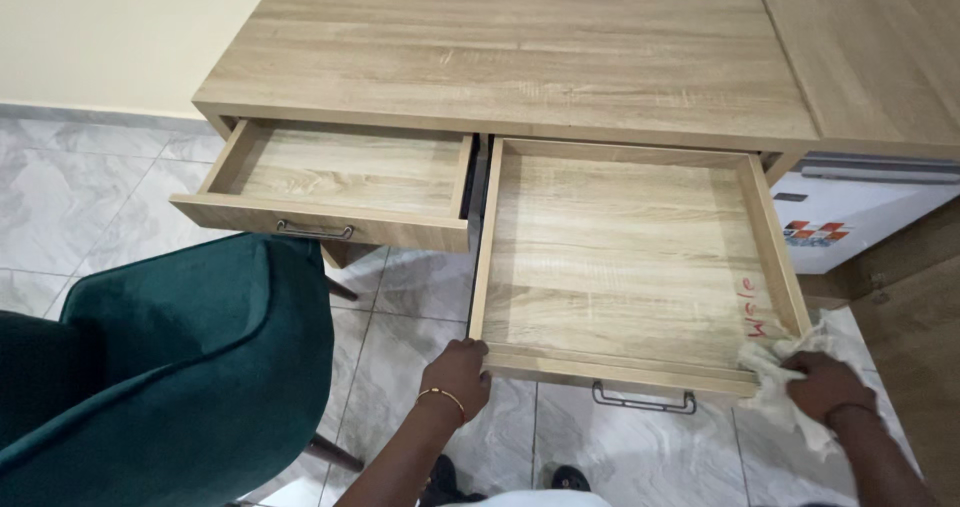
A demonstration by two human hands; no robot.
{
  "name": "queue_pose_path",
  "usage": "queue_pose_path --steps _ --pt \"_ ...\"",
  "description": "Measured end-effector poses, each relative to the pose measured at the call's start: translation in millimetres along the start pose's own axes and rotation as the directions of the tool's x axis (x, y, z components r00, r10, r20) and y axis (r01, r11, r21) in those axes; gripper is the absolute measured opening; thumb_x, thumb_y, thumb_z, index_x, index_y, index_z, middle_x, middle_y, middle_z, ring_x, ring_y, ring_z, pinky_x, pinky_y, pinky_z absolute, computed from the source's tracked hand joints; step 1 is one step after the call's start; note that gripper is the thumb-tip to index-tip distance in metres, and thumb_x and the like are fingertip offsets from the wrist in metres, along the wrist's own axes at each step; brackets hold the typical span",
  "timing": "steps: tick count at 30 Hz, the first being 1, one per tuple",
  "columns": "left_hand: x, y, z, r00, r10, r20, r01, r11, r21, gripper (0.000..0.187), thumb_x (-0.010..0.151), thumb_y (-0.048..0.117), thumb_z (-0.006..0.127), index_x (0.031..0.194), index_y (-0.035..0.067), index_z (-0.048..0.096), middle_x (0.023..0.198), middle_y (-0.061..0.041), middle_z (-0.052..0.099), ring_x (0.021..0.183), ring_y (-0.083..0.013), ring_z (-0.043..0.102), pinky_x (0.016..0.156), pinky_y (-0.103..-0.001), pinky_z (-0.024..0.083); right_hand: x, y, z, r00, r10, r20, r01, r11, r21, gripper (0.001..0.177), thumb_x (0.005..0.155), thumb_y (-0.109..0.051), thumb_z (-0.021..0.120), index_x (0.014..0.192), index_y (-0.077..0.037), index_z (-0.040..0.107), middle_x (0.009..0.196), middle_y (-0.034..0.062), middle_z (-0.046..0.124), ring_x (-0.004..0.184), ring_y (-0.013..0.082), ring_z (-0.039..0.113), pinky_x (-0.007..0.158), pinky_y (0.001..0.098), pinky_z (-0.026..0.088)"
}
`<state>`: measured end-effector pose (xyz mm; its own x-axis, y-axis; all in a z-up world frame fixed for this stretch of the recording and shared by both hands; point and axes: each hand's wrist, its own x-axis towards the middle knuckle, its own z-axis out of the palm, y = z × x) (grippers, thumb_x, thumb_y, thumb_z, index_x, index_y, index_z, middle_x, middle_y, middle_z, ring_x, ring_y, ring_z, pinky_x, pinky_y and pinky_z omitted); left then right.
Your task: The person wipes the interior surfaces of two open wooden drawers using a white cloth. They systematically clean the bottom and side panels of the drawers, moving the cloth back and forth to remove dust or debris.
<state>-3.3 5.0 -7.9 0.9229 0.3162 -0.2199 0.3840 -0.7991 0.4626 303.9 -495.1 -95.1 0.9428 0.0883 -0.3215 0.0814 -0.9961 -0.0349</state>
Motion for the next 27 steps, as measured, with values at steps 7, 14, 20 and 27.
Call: queue_pose_path --steps 7,14,20,27 --pt "5.5 1.3 1.1 1.0 -0.001 -0.009 0.001 0.999 0.05 0.029 0.088 0.021 0.067 0.114 0.008 0.062 0.122 -0.011 0.064 0.119 -0.0322 0.059 0.097 -0.046 0.054 -41.4 -167.1 57.2 0.92 -0.387 -0.06 0.385 0.922 -0.049 0.046 0.075 -0.028 0.068 0.12 -0.029 0.073 0.141 0.0 0.062 0.134 0.0213 0.057 0.111 0.0418 0.048" --pt "5.7 12.8 -3.1 0.999 -0.013 0.033 0.009 0.991 0.137 0.027 0.09 0.019 0.065 0.114 0.009 0.06 0.121 -0.01 0.064 0.121 -0.0308 0.058 0.096 -0.046 0.055 -189.6 -381.9 -27.5 0.639 -0.709 0.297 0.742 0.671 0.006 0.06 0.085 -0.028 0.067 0.141 -0.012 0.055 0.149 0.0149 0.052 0.135 0.0325 0.052 0.112 0.0508 0.043" --pt "-0.3 10.4 -2.3 1.0 -0.024 -0.012 0.025 1.0 0.018 0.041 0.088 0.019 0.068 0.127 0.01 0.057 0.127 -0.009 0.061 0.121 -0.0303 0.056 0.097 -0.045 0.054 -140.2 -289.9 11.8 0.783 -0.622 0.02 0.609 0.773 0.179 0.055 0.078 -0.015 0.07 0.132 -0.023 0.064 0.15 0.0023 0.054 0.14 0.0246 0.047 0.114 0.0479 0.038" --pt "-5.2 10.3 -2.3 1.0 -0.024 -0.004 0.025 0.999 0.023 0.035 0.09 0.019 0.066 0.124 0.01 0.061 0.125 -0.007 0.063 0.124 -0.0274 0.056 0.099 -0.043 0.054 -11.3 -20.6 23.1 0.92 -0.343 -0.189 0.33 0.939 -0.101 0.049 0.075 -0.031 0.075 0.124 -0.027 0.07 0.138 0.0018 0.065 0.134 0.0252 0.055 0.114 0.0435 0.045"
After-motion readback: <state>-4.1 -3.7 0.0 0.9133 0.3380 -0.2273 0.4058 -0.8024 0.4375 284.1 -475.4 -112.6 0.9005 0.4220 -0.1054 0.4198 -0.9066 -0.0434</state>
